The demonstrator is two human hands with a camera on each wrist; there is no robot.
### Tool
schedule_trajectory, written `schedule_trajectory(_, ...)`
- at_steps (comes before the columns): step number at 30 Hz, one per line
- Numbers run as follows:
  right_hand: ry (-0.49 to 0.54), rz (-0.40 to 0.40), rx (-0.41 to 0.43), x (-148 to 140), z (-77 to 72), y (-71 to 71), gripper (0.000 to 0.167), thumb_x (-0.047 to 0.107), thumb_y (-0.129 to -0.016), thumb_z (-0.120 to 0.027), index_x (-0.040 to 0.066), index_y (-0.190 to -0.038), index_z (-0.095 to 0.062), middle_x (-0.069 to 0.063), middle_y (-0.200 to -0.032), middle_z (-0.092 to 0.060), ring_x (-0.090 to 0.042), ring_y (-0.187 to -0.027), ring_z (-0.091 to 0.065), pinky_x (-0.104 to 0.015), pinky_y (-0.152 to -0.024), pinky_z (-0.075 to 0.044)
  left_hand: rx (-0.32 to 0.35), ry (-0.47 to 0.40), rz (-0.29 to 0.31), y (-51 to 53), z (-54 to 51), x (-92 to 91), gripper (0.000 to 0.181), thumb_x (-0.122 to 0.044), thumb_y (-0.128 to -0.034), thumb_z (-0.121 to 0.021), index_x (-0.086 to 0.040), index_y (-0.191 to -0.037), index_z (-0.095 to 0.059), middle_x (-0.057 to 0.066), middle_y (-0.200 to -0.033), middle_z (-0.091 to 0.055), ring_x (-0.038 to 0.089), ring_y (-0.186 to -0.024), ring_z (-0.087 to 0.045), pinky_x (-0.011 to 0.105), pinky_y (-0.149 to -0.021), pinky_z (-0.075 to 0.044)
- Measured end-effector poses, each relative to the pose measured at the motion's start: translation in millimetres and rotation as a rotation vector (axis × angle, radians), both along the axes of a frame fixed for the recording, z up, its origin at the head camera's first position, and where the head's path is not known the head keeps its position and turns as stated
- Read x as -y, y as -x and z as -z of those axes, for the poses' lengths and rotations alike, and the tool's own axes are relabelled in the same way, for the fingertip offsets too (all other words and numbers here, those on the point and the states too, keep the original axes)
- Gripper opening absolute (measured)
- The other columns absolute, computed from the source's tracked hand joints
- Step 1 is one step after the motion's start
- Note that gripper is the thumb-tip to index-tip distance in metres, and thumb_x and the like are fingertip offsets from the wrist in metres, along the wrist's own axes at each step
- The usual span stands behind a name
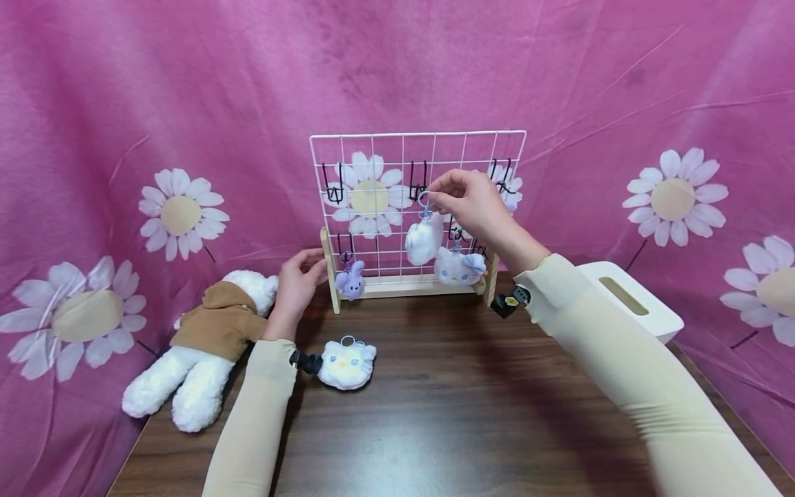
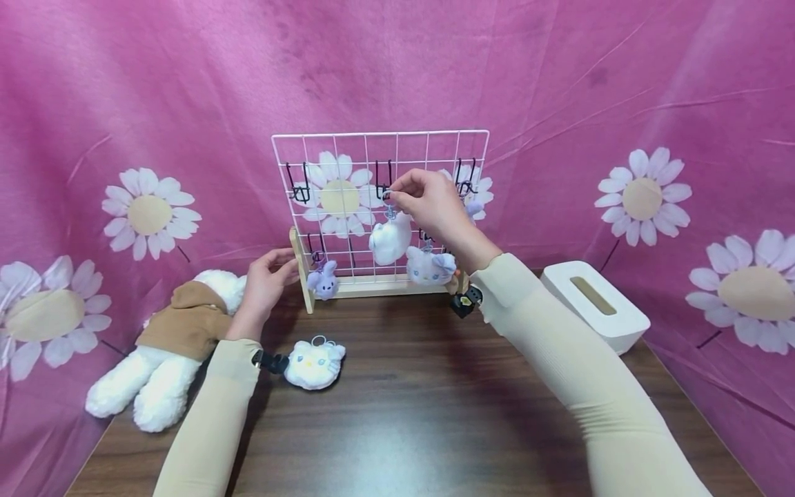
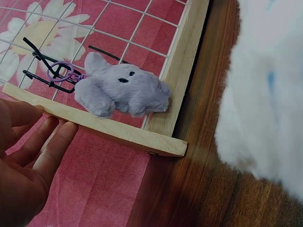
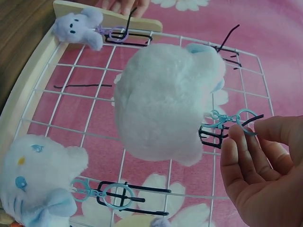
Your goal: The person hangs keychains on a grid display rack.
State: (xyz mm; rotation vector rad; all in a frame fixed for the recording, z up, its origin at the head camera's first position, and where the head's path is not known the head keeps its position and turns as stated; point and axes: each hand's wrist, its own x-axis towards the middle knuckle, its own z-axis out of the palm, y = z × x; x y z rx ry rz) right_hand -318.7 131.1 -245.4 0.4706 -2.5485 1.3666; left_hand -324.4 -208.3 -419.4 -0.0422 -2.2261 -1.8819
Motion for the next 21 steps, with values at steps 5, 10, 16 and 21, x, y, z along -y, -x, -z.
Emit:
schedule_trajectory(5,0.061,-0.006,0.028,1,6.0,6.6,0.018,0.014,-0.110,-0.074,0.001,-0.121,-0.078,-0.017,-0.110,-0.083,-0.019,-0.093,-0.078,-0.019,-0.081,-0.068,0.005,0.005,0.001,1.0,-0.7,0.0,0.034,-0.008,-0.1134,-0.066,0.003,-0.146,-0.069,0.030,-0.136,-0.071,0.011,-0.100,-0.076,0.030,-0.098,-0.072)
schedule_trajectory(10,0.153,-0.006,0.064,7,11.1,15.4,0.019,0.013,-0.110,-0.072,0.001,-0.124,-0.077,-0.016,-0.115,-0.082,-0.012,-0.092,-0.076,-0.029,-0.089,-0.071,0.001,0.003,-0.002,1.2,-0.6,1.1,0.035,-0.008,-0.1133,-0.066,0.004,-0.146,-0.068,0.031,-0.137,-0.071,0.012,-0.101,-0.077,0.031,-0.099,-0.071)
schedule_trajectory(16,0.185,0.035,0.069,13,16.2,26.5,0.018,0.015,-0.110,-0.073,0.003,-0.121,-0.079,-0.012,-0.110,-0.082,-0.013,-0.089,-0.076,-0.035,-0.087,-0.072,0.002,0.004,0.000,0.5,-0.4,1.1,0.035,-0.008,-0.1132,-0.066,0.004,-0.146,-0.068,0.032,-0.137,-0.070,0.008,-0.099,-0.076,0.021,-0.093,-0.071)
schedule_trajectory(21,0.168,0.096,0.013,15,20.2,31.3,0.017,0.017,-0.107,-0.075,0.003,-0.115,-0.080,-0.008,-0.096,-0.081,-0.019,-0.085,-0.076,-0.018,-0.068,-0.066,-0.012,-0.003,0.008,0.2,-0.2,0.2,0.036,-0.008,-0.1126,-0.067,0.005,-0.146,-0.068,0.034,-0.138,-0.070,0.009,-0.099,-0.076,0.028,-0.097,-0.071)
